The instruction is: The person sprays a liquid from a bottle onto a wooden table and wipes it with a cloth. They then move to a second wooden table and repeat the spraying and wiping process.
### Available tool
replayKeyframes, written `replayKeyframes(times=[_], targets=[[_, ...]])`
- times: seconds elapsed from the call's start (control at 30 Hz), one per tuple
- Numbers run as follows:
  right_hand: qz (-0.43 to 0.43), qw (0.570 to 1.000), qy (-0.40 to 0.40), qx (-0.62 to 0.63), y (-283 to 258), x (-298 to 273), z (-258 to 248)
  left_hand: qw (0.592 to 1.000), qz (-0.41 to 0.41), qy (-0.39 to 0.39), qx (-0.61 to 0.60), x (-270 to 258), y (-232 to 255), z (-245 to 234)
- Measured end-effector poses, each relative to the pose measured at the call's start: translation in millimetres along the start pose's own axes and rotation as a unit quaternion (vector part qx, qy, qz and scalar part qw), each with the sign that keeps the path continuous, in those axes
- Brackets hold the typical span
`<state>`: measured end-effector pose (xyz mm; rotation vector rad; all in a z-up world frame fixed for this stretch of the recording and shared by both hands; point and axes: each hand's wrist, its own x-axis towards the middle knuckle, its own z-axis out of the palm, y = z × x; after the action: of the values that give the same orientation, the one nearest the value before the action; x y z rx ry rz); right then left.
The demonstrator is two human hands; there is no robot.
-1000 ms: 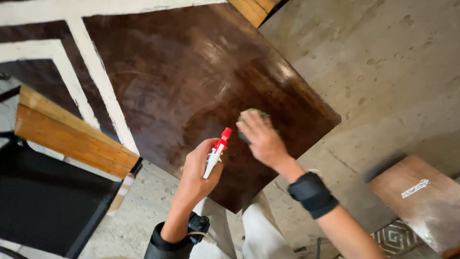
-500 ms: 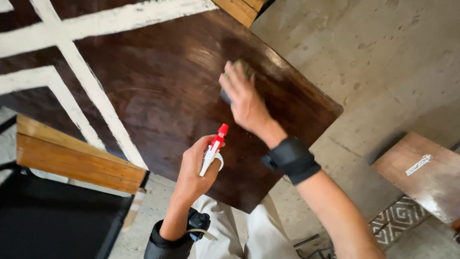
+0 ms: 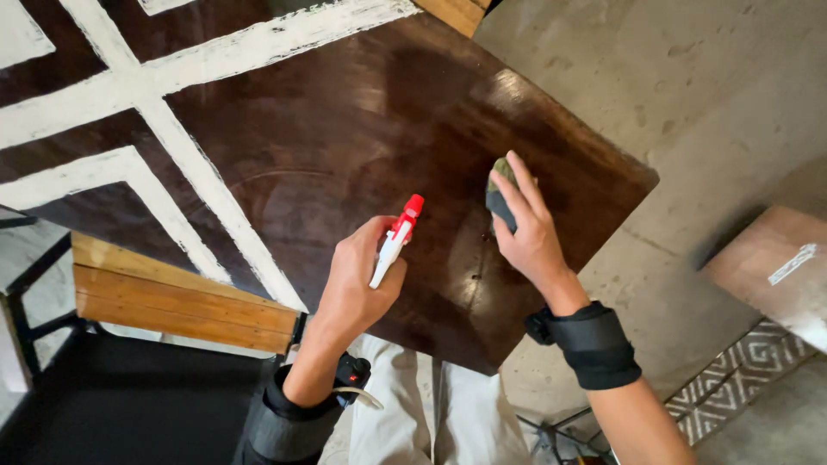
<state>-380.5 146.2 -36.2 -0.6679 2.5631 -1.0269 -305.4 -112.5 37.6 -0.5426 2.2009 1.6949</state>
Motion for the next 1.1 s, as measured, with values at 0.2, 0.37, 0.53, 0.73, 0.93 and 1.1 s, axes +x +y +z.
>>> replayKeyframes(times=[0.2,0.37,0.53,0.73,0.93,1.1], targets=[[0.045,0.998,0.023,0.031,-16.3,16.5,-7.9,0.999,0.023,0.029,0.014,-5.6,-9.2,-13.2],[0.042,0.998,0.041,0.022,-16.2,26.9,-5.7,0.999,-0.023,0.027,0.016,-9.0,-10.2,-25.3],[0.059,0.995,0.078,0.003,-1.5,53.7,3.3,1.0,0.012,0.026,0.01,-8.3,-4.9,-38.2],[0.081,0.99,0.107,-0.045,21.5,108.1,55.9,1.0,0.025,0.019,-0.004,-5.5,-9.4,-54.8],[-0.004,0.992,0.062,-0.114,-43.2,124.0,109.6,0.999,0.029,0.026,-0.005,-3.1,-19.9,-63.6],[-0.112,0.967,-0.208,-0.094,-64.0,76.2,97.4,0.999,0.03,0.019,-0.019,1.9,-18.5,-74.2]])
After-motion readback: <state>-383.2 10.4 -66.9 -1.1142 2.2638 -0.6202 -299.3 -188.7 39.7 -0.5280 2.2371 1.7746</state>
